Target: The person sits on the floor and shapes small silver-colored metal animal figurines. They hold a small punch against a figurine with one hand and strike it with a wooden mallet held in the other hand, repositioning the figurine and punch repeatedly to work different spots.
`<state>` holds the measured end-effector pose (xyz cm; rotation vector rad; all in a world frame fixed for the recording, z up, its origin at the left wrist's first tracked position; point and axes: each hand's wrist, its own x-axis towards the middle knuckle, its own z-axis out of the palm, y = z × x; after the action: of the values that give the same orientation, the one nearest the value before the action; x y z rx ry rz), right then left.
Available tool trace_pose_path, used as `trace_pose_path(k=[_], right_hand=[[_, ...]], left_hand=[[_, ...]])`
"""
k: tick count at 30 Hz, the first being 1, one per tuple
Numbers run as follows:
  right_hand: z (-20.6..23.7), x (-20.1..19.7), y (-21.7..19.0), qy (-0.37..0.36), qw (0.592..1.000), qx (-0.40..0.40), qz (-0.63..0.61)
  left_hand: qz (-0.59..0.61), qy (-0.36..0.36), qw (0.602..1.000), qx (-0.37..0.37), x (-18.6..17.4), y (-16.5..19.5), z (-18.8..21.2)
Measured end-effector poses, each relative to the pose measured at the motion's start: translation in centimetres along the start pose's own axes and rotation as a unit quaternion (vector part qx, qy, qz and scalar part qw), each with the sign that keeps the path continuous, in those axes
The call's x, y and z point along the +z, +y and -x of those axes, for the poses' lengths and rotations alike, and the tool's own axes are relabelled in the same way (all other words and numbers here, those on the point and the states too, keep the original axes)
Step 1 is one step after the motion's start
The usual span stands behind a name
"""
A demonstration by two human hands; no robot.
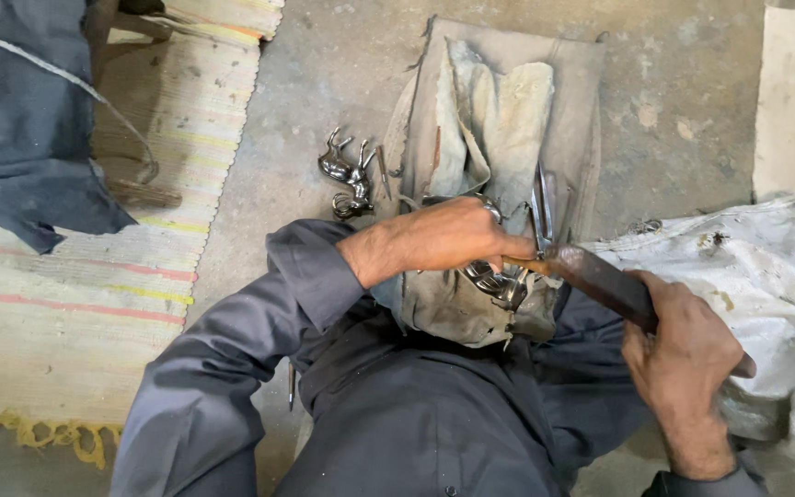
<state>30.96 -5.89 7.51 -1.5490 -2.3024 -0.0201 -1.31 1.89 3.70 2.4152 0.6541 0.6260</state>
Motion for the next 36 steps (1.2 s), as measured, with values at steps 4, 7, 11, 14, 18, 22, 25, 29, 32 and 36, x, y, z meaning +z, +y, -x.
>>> trace_pose_path(k=[4,7,11,14,18,22,25,29,32,36], right_hand=[[1.4,0.7,-0.4,0.113,0.961,0.157,-0.199],[1.5,0.5,-0.1,-0.008,1.000,0.009,-0.007],[0.8,0.3,0.1,-0.033,0.997,0.036,0.059],[0.6,0.3,-0.2,0.047,0.988,0.131,-0.059],[0.6,0.1,-0.2,0.057,0.993,0.094,-0.031],[0.4,0.0,0.3,0.050,0.998,0.023,-0.004],[0.1,-0.1,0.5,0.022,0.999,-0.024,-0.001],[-0.1,-0.3,0.5,0.005,0.997,0.053,-0.052],[-0.4,-0.7,0.3,0.010,0.999,0.022,-0.031],[-1.4,-1.2,-0.1,-0.001,1.000,0.012,-0.001]], left_hand=[[-0.006,-0.031,0.999,0.015,-0.4,0.3,-0.6],[-0.011,-0.036,0.999,0.017,-0.6,0.3,-0.5],[0.042,0.037,0.998,0.022,-0.9,0.1,-0.3],[0.040,0.016,0.999,0.007,-1.2,0.1,-0.6],[0.033,-0.003,0.999,0.006,-1.7,0.4,-1.0],[0.037,-0.001,0.999,0.006,-2.0,0.8,-1.0],[0.004,-0.009,1.000,0.000,-1.9,0.8,-1.1],[0.007,-0.012,1.000,-0.021,-1.4,0.7,-1.2],[0.018,0.004,1.000,0.003,-1.4,0.2,-1.1],[0.019,0.051,0.998,-0.018,-0.7,0.2,-0.1]])
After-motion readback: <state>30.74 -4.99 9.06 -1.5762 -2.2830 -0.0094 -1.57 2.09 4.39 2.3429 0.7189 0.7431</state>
